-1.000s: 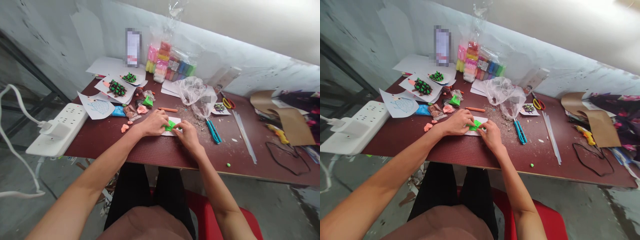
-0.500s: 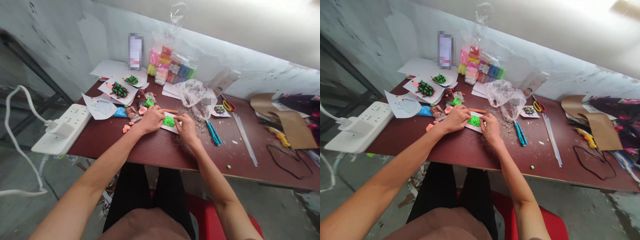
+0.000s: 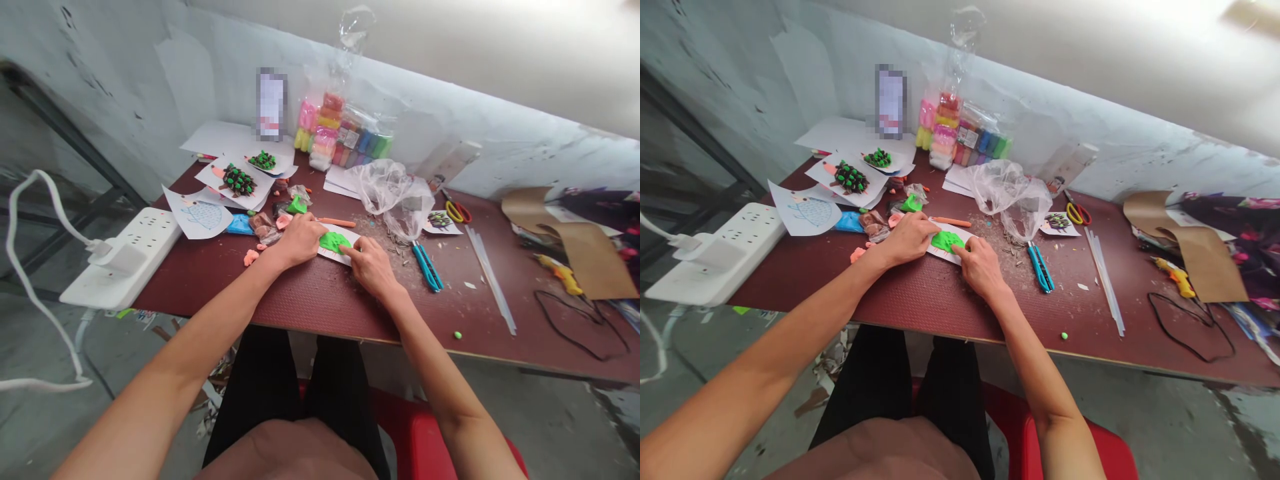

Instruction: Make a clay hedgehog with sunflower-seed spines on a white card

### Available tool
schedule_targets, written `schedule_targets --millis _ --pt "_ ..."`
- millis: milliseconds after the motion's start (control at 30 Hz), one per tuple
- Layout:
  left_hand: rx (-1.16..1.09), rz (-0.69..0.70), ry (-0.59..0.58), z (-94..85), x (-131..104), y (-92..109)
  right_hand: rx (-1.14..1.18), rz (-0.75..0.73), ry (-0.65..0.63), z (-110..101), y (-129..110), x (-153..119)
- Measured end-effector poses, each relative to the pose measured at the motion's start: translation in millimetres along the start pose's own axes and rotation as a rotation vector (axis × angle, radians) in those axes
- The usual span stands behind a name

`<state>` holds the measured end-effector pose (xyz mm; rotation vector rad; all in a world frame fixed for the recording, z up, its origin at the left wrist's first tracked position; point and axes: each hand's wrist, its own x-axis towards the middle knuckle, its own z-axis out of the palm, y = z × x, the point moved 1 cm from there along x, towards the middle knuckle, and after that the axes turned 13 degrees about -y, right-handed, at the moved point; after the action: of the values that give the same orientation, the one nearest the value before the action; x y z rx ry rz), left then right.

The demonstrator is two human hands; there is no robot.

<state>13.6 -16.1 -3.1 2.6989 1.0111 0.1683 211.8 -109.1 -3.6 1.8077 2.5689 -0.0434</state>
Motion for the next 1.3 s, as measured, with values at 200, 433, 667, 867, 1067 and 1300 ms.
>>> schedule_targets --millis 200,433,667,867,1067,1300 --pt "0.013 -0.026 -0.045 -6.6 -4 5 0.147 0.017 0.084 6 5 0" --pt "0.029 -0.002 -0.057 -3.2 -5 5 0.108 0.009 0.050 2 4 2" --pt "-0.019 0.024 -0.073 -0.8 -5 4 0.022 0.084 -0.021 -5 -1 6" --pt "-0.086 0.017 -0.105 -6.8 -8 3 -0.027 0.035 -0.122 -11 -7 10" --pt "-0.134 0.032 -0.116 -10.6 -11 1 0.143 0.090 -0.061 -5 -2 13" --pt "-0.133 0.025 -0.095 -10.4 -11 2 0.051 -0.013 -0.053 -4 -6 14"
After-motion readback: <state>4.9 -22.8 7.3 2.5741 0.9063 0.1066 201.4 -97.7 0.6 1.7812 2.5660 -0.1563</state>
